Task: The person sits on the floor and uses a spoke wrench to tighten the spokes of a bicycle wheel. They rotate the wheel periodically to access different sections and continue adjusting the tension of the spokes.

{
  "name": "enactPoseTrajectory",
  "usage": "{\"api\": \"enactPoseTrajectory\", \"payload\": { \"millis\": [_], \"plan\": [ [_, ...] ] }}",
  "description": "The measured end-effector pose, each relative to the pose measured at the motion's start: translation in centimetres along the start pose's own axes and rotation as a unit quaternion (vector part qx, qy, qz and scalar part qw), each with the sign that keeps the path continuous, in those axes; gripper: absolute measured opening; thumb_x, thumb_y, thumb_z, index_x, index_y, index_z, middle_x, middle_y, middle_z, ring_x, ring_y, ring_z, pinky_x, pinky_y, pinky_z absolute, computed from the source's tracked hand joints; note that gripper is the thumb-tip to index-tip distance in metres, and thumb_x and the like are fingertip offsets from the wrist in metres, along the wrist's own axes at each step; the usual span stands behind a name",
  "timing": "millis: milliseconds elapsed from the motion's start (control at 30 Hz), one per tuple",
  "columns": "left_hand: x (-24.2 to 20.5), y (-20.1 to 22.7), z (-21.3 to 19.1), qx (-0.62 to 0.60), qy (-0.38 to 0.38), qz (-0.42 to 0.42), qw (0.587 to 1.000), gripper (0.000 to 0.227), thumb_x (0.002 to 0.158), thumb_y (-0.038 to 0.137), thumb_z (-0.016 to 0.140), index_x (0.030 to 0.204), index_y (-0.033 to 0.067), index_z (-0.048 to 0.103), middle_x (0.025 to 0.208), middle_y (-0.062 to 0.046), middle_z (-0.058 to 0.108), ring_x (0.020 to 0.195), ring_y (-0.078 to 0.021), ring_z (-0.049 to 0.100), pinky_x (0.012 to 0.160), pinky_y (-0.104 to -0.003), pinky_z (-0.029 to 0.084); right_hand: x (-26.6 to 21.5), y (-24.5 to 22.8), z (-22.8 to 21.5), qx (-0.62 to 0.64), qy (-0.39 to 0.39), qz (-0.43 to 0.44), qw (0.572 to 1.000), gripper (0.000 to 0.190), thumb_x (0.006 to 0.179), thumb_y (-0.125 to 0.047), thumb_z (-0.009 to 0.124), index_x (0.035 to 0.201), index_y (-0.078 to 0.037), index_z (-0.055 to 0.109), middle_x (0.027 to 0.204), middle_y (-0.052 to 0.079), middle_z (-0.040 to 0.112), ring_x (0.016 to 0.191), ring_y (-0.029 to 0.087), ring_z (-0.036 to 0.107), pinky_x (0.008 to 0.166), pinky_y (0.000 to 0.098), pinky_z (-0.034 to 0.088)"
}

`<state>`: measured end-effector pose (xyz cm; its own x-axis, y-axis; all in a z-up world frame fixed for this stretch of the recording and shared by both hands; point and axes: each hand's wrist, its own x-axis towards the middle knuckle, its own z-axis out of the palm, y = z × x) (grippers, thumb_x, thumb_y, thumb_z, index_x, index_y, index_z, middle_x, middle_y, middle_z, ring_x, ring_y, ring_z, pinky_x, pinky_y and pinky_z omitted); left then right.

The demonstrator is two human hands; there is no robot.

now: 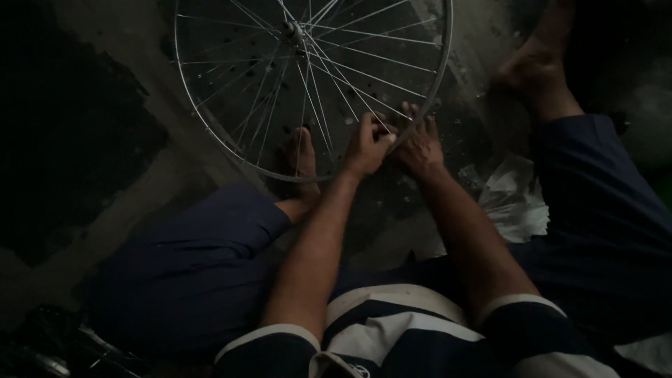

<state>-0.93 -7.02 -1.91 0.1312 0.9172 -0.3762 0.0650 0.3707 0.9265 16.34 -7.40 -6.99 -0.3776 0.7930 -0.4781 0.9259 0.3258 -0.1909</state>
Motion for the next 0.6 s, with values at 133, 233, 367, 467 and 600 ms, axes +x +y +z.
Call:
{"api": "enactPoseTrajectory", "payload": {
  "millis": [133,233,367,467,600],
  "plan": [
    [0.5,-0.5,0.8,0.100,0.031,-0.056,0.993,0.042,0.095,0.023,0.073,0.125,0.0042,0.050,0.092,-0.015,0.072,0.083,-0.0237,0.071,0.073,-0.038,0.055,-4.4,4.5,2.5,-0.012,0.074,0.040,0.996,0.084,0.090,-0.051,0.061,0.157,-0.004,0.038,0.166,0.020,0.026,0.152,0.036,0.026,0.117,0.0577,0.025],
    [0.3,-1.3,1.8,0.096,0.059,-0.031,0.993,0.044,0.094,0.023,0.074,0.125,0.0048,0.050,0.095,-0.013,0.071,0.086,-0.0215,0.070,0.074,-0.037,0.055,-6.5,8.7,5.2,0.066,0.134,0.042,0.988,0.085,0.089,-0.048,0.074,0.150,0.002,0.043,0.160,0.028,0.033,0.144,0.045,0.037,0.116,0.0568,0.035],
    [0.4,-1.5,2.2,0.038,0.032,-0.013,0.999,0.044,0.092,0.023,0.070,0.127,0.0055,0.049,0.096,-0.011,0.073,0.087,-0.0220,0.073,0.075,-0.037,0.056,-7.2,14.3,7.9,0.285,0.222,0.191,0.913,0.066,0.097,-0.019,0.079,0.154,0.001,0.051,0.152,0.029,0.049,0.137,0.047,0.051,0.115,0.0528,0.044],
    [0.3,-1.2,2.6,0.139,0.060,-0.066,0.986,0.045,0.091,0.026,0.074,0.125,0.0073,0.052,0.094,-0.011,0.074,0.085,-0.0225,0.073,0.074,-0.037,0.055,-7.5,18.3,9.1,0.315,0.213,0.279,0.882,0.054,0.091,-0.013,0.084,0.139,-0.001,0.062,0.137,0.023,0.065,0.124,0.036,0.064,0.106,0.0450,0.053],
    [0.1,-0.9,2.8,0.131,0.064,-0.055,0.988,0.042,0.093,0.026,0.073,0.124,0.0074,0.052,0.104,-0.009,0.072,0.092,-0.0217,0.072,0.074,-0.037,0.057,-7.2,19.9,11.2,0.474,0.207,0.396,0.758,0.048,0.075,0.005,0.078,0.121,0.000,0.068,0.118,0.013,0.068,0.103,0.024,0.063,0.084,0.0358,0.057]
  ]
}}
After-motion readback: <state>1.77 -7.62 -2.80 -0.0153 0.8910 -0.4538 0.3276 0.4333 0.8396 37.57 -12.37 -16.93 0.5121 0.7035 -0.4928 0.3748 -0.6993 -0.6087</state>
